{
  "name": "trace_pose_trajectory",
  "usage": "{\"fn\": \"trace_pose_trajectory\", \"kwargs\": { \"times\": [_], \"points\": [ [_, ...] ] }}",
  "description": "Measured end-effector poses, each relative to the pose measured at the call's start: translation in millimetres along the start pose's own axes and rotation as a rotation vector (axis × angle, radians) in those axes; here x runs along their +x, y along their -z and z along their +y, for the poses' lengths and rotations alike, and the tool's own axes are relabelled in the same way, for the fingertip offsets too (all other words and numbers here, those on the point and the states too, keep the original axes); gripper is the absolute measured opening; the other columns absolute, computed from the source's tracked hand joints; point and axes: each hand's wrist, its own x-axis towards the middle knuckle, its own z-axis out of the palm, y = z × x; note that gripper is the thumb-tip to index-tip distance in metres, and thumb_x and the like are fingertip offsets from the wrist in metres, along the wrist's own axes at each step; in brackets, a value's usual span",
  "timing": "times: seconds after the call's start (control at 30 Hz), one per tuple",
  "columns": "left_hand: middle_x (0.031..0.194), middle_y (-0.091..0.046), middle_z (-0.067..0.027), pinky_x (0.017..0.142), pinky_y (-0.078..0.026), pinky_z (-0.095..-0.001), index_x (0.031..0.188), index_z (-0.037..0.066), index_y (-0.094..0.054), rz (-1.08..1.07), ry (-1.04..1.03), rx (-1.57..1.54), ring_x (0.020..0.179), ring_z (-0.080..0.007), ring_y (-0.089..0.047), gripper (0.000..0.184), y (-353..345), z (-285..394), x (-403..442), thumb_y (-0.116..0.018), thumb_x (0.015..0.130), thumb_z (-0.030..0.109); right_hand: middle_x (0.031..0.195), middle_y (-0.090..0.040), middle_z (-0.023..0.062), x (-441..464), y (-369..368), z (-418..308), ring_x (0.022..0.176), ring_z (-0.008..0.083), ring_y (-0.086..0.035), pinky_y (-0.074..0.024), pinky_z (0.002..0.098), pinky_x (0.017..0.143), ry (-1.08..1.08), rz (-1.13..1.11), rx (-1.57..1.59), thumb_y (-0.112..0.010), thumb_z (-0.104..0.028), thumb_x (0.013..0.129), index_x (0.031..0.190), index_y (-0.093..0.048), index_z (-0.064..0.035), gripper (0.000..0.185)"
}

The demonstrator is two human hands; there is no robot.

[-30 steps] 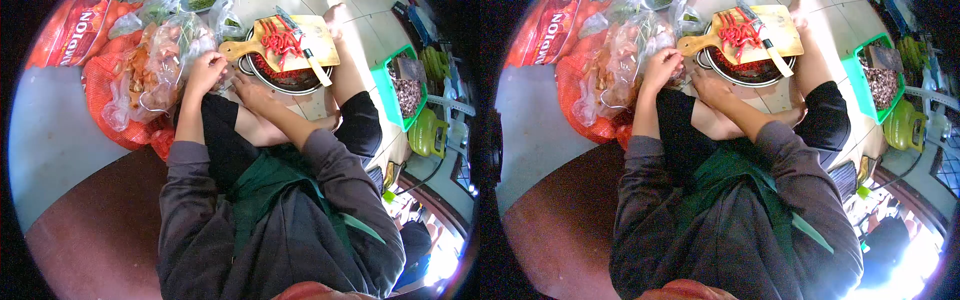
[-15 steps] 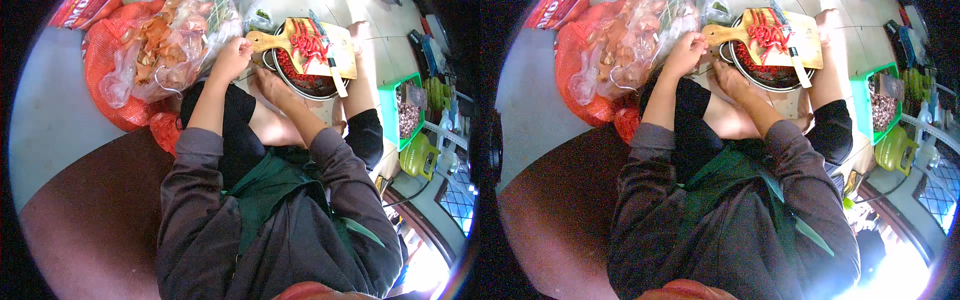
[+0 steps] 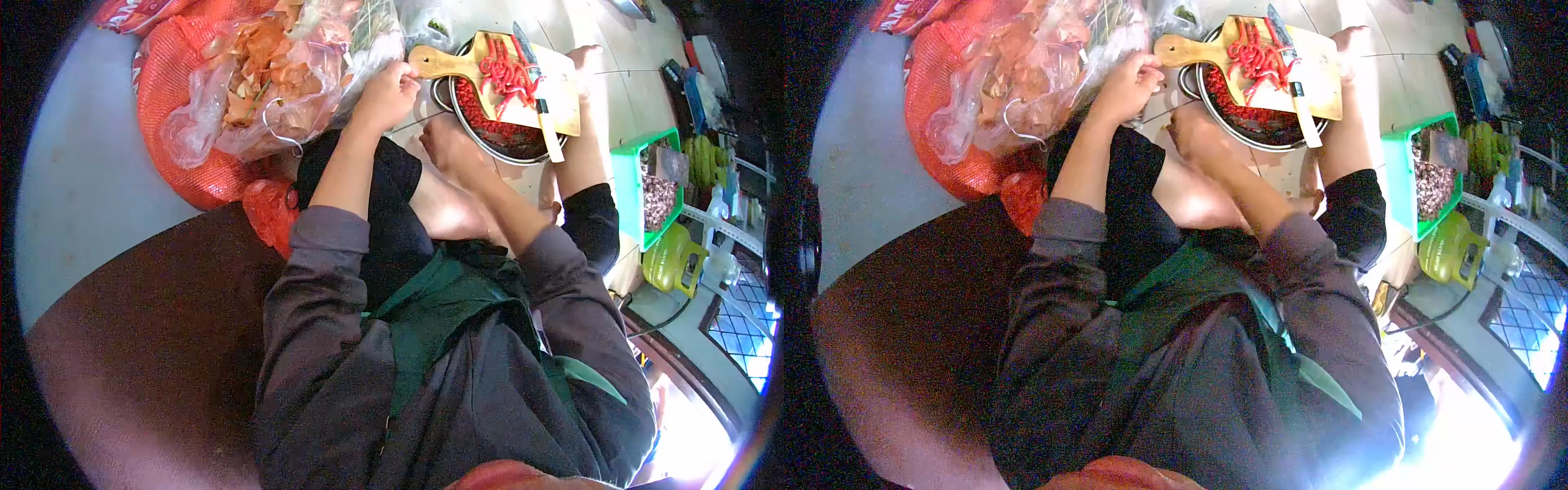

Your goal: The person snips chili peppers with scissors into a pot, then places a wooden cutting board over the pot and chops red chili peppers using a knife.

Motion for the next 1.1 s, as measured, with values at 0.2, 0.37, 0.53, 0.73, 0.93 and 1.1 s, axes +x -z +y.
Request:
{"fn": "trace_pose_trajectory", "kwargs": {
  "times": [0.2, 0.37, 0.53, 0.73, 0.93, 1.1],
  "points": [
    [0.089, -0.066, -0.0134, 0.067, -0.052, -0.0304, 0.104, 0.001, -0.057, 0.0, -0.094, 0.144, 0.072, -0.0189, -0.065, 0.022, 0, 3, -2, -0.059, 0.085, 0.01, 0.07, -0.062, 0.0223, -4, 87, 18, 0.067, 0.038, -0.063, -0.05, 0.0466, 0.057, -0.174, 0.297, -0.033, -0.056, -0.027, 0.09, 0.101, -0.052, -0.0057, 0.024],
    [0.087, -0.065, -0.0141, 0.066, -0.051, -0.0321, 0.098, 0.002, -0.059, 0.073, -0.214, 0.18, 0.074, -0.0217, -0.064, 0.017, -4, 17, -9, -0.061, 0.082, 0.009, 0.075, -0.063, 0.0178, 0, 131, 59, 0.07, 0.0337, -0.062, -0.0496, 0.043, 0.066, -0.201, 0.495, -0.09, -0.062, -0.022, 0.085, 0.105, -0.058, -0.005, 0.026],
    [0.084, -0.065, -0.0133, 0.066, -0.051, -0.0356, 0.093, 0.003, -0.06, 0.085, -0.295, 0.268, 0.074, -0.0259, -0.065, 0.016, -16, 43, -17, -0.064, 0.08, 0.011, 0.103, -0.056, 0.0165, -49, 122, 103, 0.1, 0.036, -0.052, -0.0444, 0.0478, 0.086, -0.217, 0.424, -0.253, -0.067, -0.023, 0.076, 0.105, -0.056, -0.006, 0.035],
    [0.082, -0.064, -0.0124, 0.066, -0.05, -0.036, 0.087, 0.003, -0.062, -0.019, -0.505, 0.451, 0.072, -0.0256, -0.063, 0.022, -81, 88, -13, -0.072, 0.076, 0.02, 0.104, -0.056, 0.0209, -60, 121, 111, 0.103, 0.0393, -0.052, -0.0427, 0.0468, 0.09, -0.218, 0.346, -0.133, -0.059, -0.012, 0.08, 0.117, -0.052, -0.0082, 0.037],
    [0.086, -0.057, -0.0147, 0.073, -0.048, -0.0421, 0.091, 0.005, -0.052, 0.049, -0.527, 0.628, 0.085, -0.0335, -0.057, 0.033, -134, 109, -1, -0.074, 0.073, 0.02, 0.108, -0.054, 0.0207, -76, 139, 118, 0.107, 0.0431, -0.05, -0.0425, 0.048, 0.091, -0.405, 0.412, -0.272, -0.049, -0.004, 0.081, 0.12, -0.05, -0.0124, 0.04],
    [0.085, -0.056, -0.016, 0.072, -0.048, -0.043, 0.085, 0.003, -0.055, 0.026, -0.487, 0.738, 0.085, -0.0338, -0.057, 0.034, -154, 112, 16, -0.073, 0.073, 0.031, 0.113, -0.049, 0.0246, -100, 152, 138, 0.104, 0.0429, -0.052, -0.0455, 0.0471, 0.09, -0.416, 0.448, -0.159, -0.049, -0.006, 0.083, 0.125, -0.043, -0.0127, 0.044]
  ]
}}
